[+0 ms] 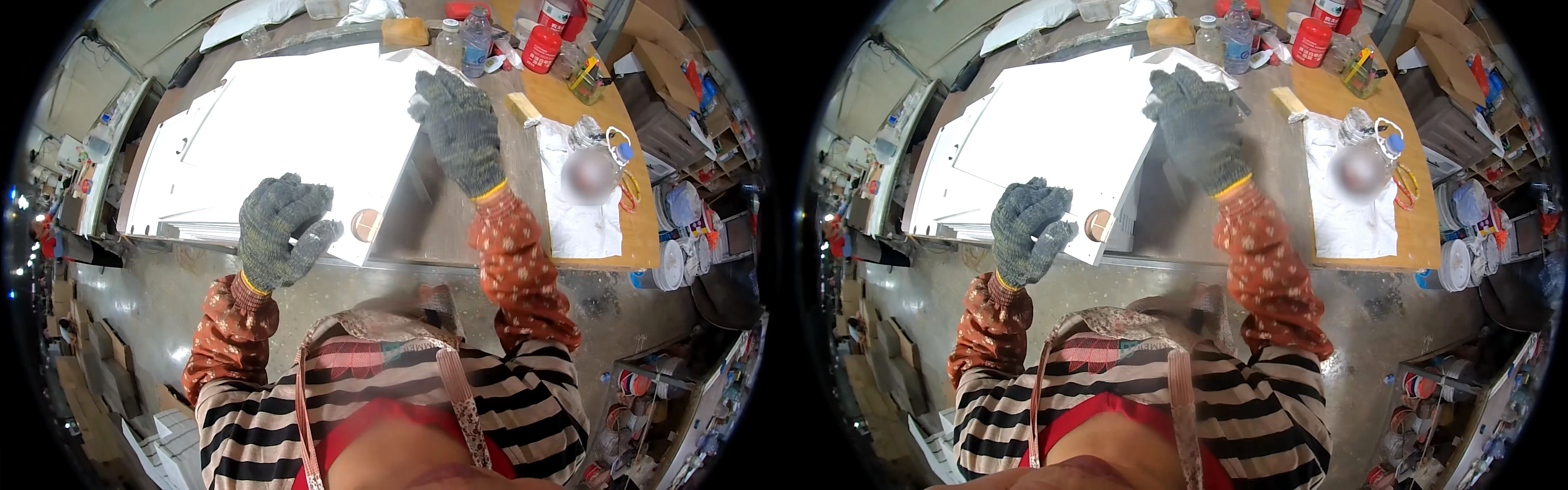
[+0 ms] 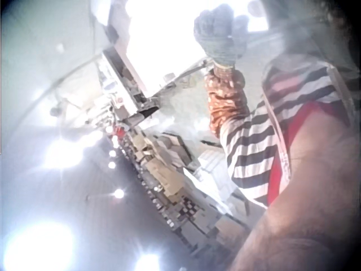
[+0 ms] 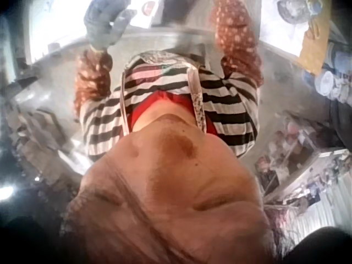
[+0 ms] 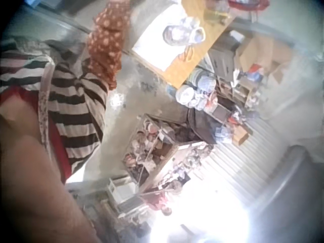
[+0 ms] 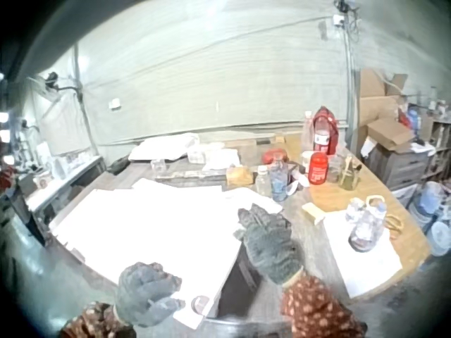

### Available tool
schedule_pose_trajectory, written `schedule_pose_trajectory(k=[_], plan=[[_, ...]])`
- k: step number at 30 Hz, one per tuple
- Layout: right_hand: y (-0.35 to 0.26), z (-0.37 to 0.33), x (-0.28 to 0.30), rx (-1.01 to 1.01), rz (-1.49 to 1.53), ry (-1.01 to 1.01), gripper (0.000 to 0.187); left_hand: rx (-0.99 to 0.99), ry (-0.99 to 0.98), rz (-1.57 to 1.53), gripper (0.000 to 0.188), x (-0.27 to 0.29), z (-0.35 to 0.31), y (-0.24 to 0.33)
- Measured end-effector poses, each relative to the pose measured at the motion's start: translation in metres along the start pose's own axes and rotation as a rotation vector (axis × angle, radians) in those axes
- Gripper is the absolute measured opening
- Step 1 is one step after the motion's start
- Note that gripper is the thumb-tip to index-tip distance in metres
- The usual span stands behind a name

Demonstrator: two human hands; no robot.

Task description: The person wipes white wooden cabinet doors with a cloth, lifting and turning them over on a workbench.

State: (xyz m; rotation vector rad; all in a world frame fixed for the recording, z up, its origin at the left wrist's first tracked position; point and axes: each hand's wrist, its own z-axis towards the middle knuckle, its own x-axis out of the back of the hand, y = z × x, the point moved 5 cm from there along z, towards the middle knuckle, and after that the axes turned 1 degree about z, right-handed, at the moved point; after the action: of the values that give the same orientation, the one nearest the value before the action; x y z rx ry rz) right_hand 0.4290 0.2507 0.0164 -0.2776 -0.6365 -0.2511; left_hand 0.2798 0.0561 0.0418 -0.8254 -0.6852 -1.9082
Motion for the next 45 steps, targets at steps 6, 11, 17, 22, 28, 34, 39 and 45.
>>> schedule_pose_trajectory(k=[6, 11, 17, 22, 28, 34, 39, 45], plan=[[-0.093, -0.023, 0.014, 0.154, 0.112, -0.158, 0.027, -0.058, -0.005, 0.086, 0.037, 0.005, -0.009, -0.001], [-0.013, -0.004, 0.003, 0.103, -0.042, -0.067, 0.025, -0.211, 0.086, 0.227, 0.032, 0.007, 0.001, 0.008], [-0.111, -0.031, 0.013, 0.128, 0.154, -0.087, 0.033, -0.044, 0.062, 0.157, 0.032, 0.014, -0.014, -0.006], [-0.014, -0.009, 0.005, 0.071, -0.130, -0.122, 0.028, -0.162, 0.054, 0.134, 0.029, 0.012, -0.005, -0.001], [0.018, 0.020, 0.012, -0.094, -0.222, -0.167, 0.031, -0.199, 0.098, 0.120, 0.043, 0.014, -0.015, -0.007], [0.093, -0.014, 0.005, -0.027, -0.294, -0.009, 0.032, -0.136, 0.074, 0.137, 0.044, 0.015, -0.016, -0.016], [0.015, 0.049, 0.012, -0.106, 0.073, -0.405, 0.032, -0.154, 0.147, 0.164, 0.033, 0.015, -0.026, -0.013], [-0.102, -0.007, -0.022, 0.261, 0.077, -0.278, 0.029, -0.004, 0.109, 0.108, 0.030, 0.015, -0.024, -0.018]])
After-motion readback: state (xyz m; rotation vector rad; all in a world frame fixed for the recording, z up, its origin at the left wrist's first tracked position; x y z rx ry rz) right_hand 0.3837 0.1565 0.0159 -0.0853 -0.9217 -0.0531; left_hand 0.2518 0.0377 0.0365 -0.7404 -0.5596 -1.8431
